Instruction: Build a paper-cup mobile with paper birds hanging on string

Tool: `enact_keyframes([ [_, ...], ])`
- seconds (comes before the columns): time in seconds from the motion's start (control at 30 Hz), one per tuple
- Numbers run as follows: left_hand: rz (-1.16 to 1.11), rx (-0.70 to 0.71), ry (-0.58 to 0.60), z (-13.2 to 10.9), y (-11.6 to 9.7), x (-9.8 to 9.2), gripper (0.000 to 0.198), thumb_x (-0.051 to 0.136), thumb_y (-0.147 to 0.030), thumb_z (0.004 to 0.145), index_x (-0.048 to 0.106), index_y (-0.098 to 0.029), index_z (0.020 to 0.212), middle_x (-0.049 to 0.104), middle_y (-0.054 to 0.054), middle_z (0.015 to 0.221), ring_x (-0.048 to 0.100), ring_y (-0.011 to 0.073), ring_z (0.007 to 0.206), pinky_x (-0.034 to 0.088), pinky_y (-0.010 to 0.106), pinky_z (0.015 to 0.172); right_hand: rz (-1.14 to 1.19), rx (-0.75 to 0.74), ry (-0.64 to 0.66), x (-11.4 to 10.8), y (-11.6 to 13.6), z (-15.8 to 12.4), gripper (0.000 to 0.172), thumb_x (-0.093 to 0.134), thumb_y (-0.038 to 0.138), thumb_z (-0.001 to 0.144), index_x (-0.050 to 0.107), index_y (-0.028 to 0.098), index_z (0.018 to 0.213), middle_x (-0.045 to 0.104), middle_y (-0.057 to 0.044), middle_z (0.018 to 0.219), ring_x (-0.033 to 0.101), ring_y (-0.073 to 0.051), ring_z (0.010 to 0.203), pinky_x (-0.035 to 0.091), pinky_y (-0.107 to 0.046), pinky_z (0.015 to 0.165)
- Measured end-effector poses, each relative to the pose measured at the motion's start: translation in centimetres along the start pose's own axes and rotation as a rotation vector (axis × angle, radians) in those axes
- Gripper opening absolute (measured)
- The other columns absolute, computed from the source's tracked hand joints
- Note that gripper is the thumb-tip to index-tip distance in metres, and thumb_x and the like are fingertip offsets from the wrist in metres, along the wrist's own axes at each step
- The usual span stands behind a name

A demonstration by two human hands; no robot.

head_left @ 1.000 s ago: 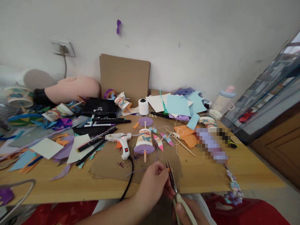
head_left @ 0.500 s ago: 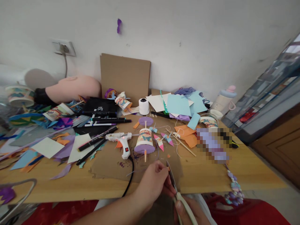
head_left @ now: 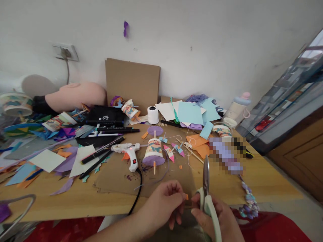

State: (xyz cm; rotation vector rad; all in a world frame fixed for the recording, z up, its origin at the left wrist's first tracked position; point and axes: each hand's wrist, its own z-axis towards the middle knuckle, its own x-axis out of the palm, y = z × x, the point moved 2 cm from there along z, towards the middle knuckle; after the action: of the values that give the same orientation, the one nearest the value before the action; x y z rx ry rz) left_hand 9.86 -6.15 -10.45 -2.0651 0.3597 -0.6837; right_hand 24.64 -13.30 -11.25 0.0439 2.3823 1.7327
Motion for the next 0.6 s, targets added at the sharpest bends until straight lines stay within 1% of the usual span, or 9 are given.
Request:
enact_keyframes([
  [0.07, 0.004, -0.009, 0.022, -0.1, -0.1, 0.1, 0.026, 0.063, -0.041, 0.063, 0.047, -0.021, 0.067, 0.053, -0.006, 0.047, 0.046, 0.0063, 0.033, 0.027, 0.013, 0.027, -0.041, -0.082, -0.021, 0.4, 0.5, 0.5, 0.033, 0.076, 0.048, 0.069, 0.068, 0.02, 0.084, 0.068, -0.001, 0.066, 0.059, -0.017, 0.06, 0.046, -0.025, 0.058],
  [0.13, 0.004, -0.01, 0.025, -0.2, -0.3, 0.0, 0.025, 0.061, -0.041, 0.064, 0.047, -0.021, 0.066, 0.053, -0.006, 0.047, 0.045, 0.0056, 0.033, 0.026, 0.013, 0.028, -0.114, -0.131, -0.017, 0.9, 1.1, 0.7, 0.028, 0.075, 0.042, 0.069, 0.07, 0.019, 0.083, 0.07, -0.003, 0.068, 0.061, -0.019, 0.062, 0.048, -0.026, 0.06],
  [0.27, 0.025, -0.026, 0.022, -0.4, -0.5, -0.3, 0.025, 0.063, -0.04, 0.063, 0.048, -0.02, 0.065, 0.053, -0.006, 0.047, 0.043, 0.0048, 0.032, 0.024, 0.014, 0.028, -0.195, -0.143, -0.052, 1.3, 1.7, 1.0, 0.026, 0.074, 0.037, 0.07, 0.073, 0.017, 0.087, 0.073, -0.005, 0.071, 0.063, -0.019, 0.063, 0.05, -0.026, 0.06],
  [0.37, -0.026, -0.056, 0.078, -0.6, -0.5, -0.4, 0.022, 0.063, -0.037, 0.063, 0.05, -0.02, 0.065, 0.053, -0.005, 0.047, 0.044, 0.0052, 0.032, 0.024, 0.015, 0.029, -0.255, -0.17, 0.011, 1.3, 1.6, 1.2, 0.021, 0.073, 0.031, 0.072, 0.073, 0.017, 0.088, 0.073, -0.004, 0.073, 0.064, -0.019, 0.065, 0.05, -0.025, 0.062],
  [0.47, -0.138, -0.091, 0.145, -0.7, -0.4, -0.4, 0.021, 0.064, -0.035, 0.063, 0.051, -0.019, 0.064, 0.052, -0.005, 0.047, 0.043, 0.0051, 0.032, 0.021, 0.016, 0.029, -0.299, -0.211, 0.039, 1.3, 1.4, 1.3, 0.014, 0.07, 0.028, 0.075, 0.072, 0.017, 0.082, 0.069, -0.002, 0.066, 0.06, -0.017, 0.059, 0.047, -0.024, 0.057],
  [0.6, -0.255, -0.16, 0.227, -0.5, -0.2, -0.6, 0.019, 0.064, -0.032, 0.06, 0.05, -0.019, 0.063, 0.049, -0.005, 0.047, 0.041, 0.0055, 0.033, 0.012, 0.018, 0.029, -0.232, -0.17, 0.047, 1.6, 0.8, 1.6, 0.014, 0.068, 0.03, 0.077, 0.069, 0.017, 0.08, 0.069, -0.003, 0.065, 0.063, -0.017, 0.059, 0.049, -0.025, 0.058],
])
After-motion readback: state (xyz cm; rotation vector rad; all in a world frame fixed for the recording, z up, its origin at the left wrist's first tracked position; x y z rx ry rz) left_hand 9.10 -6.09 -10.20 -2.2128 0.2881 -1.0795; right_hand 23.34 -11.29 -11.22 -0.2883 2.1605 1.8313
